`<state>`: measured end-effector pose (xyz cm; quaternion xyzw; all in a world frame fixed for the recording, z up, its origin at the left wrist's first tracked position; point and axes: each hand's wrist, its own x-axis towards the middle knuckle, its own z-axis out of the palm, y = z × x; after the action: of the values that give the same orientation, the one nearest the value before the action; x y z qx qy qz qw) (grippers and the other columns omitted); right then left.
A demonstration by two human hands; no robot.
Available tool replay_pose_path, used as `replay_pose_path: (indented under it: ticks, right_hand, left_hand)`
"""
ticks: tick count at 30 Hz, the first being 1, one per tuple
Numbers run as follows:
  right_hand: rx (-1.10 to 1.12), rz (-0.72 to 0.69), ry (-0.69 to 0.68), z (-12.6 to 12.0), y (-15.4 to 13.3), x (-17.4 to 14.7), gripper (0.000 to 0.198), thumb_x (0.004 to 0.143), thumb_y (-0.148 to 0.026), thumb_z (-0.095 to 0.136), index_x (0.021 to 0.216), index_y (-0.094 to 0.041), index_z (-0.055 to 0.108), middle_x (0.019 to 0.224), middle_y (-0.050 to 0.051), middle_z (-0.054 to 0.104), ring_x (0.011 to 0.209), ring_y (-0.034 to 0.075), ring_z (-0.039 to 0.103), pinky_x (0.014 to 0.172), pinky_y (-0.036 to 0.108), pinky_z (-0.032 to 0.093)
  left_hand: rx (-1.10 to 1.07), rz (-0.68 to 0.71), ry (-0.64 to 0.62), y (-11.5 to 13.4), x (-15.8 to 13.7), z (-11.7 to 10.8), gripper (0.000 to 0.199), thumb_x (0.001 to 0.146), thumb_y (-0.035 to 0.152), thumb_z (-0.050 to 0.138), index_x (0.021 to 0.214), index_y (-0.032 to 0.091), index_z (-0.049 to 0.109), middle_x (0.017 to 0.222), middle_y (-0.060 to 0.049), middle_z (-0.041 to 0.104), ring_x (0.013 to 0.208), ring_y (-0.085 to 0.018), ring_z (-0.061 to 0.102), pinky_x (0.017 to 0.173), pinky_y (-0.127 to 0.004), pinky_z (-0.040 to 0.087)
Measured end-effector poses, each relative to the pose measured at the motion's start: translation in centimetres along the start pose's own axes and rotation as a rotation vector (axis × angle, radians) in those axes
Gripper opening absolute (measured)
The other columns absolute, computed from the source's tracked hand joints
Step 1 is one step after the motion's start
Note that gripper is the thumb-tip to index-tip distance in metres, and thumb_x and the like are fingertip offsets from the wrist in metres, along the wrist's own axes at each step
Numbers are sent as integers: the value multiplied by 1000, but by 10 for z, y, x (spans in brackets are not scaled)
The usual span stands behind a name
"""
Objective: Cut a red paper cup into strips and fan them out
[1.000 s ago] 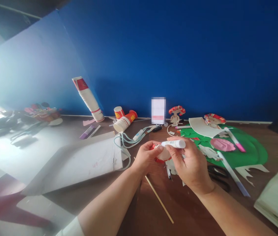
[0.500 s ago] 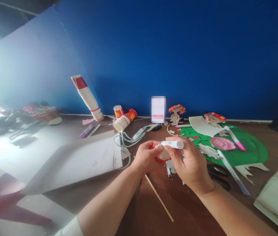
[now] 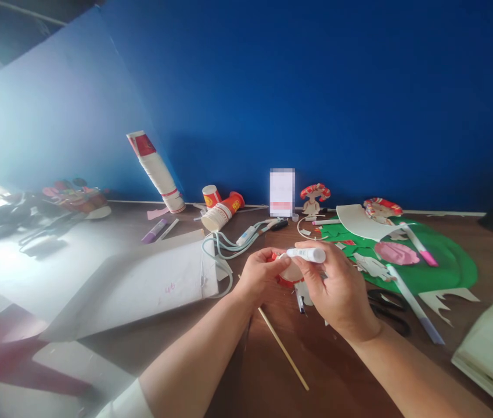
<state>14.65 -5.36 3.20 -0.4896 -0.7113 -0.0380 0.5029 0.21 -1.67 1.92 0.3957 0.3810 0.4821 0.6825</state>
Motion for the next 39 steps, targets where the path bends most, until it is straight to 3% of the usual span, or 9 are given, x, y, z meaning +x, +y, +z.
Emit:
replay_pose_path:
  ticks: [12,39]
  right_hand:
    - [-81,26,37,-2,2,0,20,90,-34,59,104,-21,61,98,10,71,91,25,70,82,36,54]
    - [-25,59,30,4,-2,0,21,90,-34,58,104,-19,60,101,9,70,90,21,69,75,30,55]
  left_hand:
    - [28,-20,46,4,-3,4,33,57,32,82,78,12,66,65,-2,63,57,-10,55,57,-23,45]
    - [19,-12,-13,0,0,1,43,53,41,83,79,11,65,64,-2,60,55,-10,53,55,-24,43]
